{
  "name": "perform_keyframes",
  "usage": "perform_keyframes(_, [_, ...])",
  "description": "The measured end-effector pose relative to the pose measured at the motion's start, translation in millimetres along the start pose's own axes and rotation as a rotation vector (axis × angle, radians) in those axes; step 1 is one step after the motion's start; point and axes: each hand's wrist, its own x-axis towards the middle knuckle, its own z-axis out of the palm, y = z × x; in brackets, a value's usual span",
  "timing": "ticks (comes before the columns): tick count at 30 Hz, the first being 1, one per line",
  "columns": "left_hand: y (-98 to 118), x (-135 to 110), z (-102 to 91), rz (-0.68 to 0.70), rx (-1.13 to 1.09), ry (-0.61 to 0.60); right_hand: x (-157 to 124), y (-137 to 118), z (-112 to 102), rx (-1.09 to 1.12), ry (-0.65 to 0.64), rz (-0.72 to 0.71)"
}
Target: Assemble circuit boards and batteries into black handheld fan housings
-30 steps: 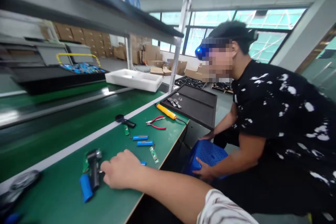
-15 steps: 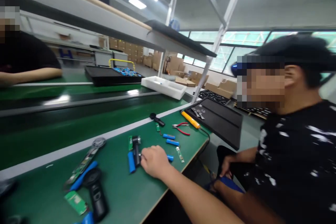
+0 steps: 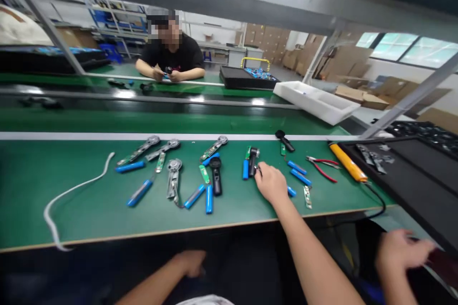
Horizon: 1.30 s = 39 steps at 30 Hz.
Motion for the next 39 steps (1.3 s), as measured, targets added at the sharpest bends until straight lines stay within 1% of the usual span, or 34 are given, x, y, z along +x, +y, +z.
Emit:
perform_keyframes(1, [3, -18, -0.1, 0.014, 0.038, -0.003, 0, -2, -2, 0.013, 0.006, 0.002])
perform_keyframes(3, [17, -57, -7.0, 0.095, 0.108, 0.007, 1, -6, -5, 0.038, 0.012, -0.003])
perform_keyframes(5, [37, -94, -23.5, 0.218, 0.157, 0.078, 1, -10, -8, 0.056, 0.015, 0.000])
perform_keyframes(6, [49, -108, -35.5, 0.278, 0.185, 0.150, 1, -11, -10, 0.061, 0.013, 0.006])
perform_keyframes(7, [62, -117, -49.7, 0.311, 0.211, 0.255, 1, -11, -12, 0.063, 0.010, 0.016])
perform_keyframes(8, [73, -120, -65.4, 0.327, 0.240, 0.376, 2, -10, -13, 0.061, 0.005, 0.028])
perform_keyframes(9, [82, -116, -81.3, 0.333, 0.269, 0.490, 2, -9, -13, 0.059, -0.005, 0.035])
perform_keyframes(10, [88, -105, -95.9, 0.337, 0.302, 0.589, 3, -8, -13, 0.054, -0.016, 0.040])
perform_keyframes(11, [91, -90, -108.0, 0.340, 0.340, 0.653, 4, -6, -12, 0.048, -0.026, 0.043])
perform_keyframes(12, [92, -73, -117.0, 0.338, 0.383, 0.679, 4, -5, -11, 0.042, -0.036, 0.042])
perform_keyframes(14, [88, -43, -126.6, 0.316, 0.462, 0.707, 5, -4, -10, 0.034, -0.045, 0.042])
perform_keyframes(15, [85, -32, -128.3, 0.302, 0.500, 0.719, 6, -3, -10, 0.033, -0.046, 0.040])
perform_keyframes(17, [78, -20, -128.7, 0.273, 0.571, 0.754, 6, -3, -11, 0.039, -0.044, 0.037])
perform_keyframes(20, [71, -20, -127.0, 0.236, 0.662, 0.807, 8, -3, -13, 0.062, -0.050, 0.032])
perform_keyframes(22, [69, -22, -125.9, 0.215, 0.707, 0.817, 8, -3, -14, 0.079, -0.069, 0.037])
perform_keyframes(25, [71, -24, -125.9, 0.180, 0.766, 0.807, 8, -4, -17, 0.108, -0.112, 0.054])
perform_keyframes(28, [77, -26, -132.7, 0.124, 0.837, 0.794, 14, -5, -20, 0.150, -0.165, 0.067])
perform_keyframes(30, [85, -28, -144.3, 0.091, 0.883, 0.782, 24, -5, -23, 0.187, -0.211, 0.073])
perform_keyframes(33, [101, -25, -172.3, 0.082, 0.926, 0.753, 51, -4, -29, 0.254, -0.307, 0.065])
perform_keyframes(36, [117, -12, -204.1, 0.114, 0.917, 0.723, 83, -4, -39, 0.314, -0.447, 0.041])
perform_keyframes(39, [121, 5, -225.2, 0.119, 0.872, 0.714, 109, -10, -45, 0.331, -0.545, 0.027])
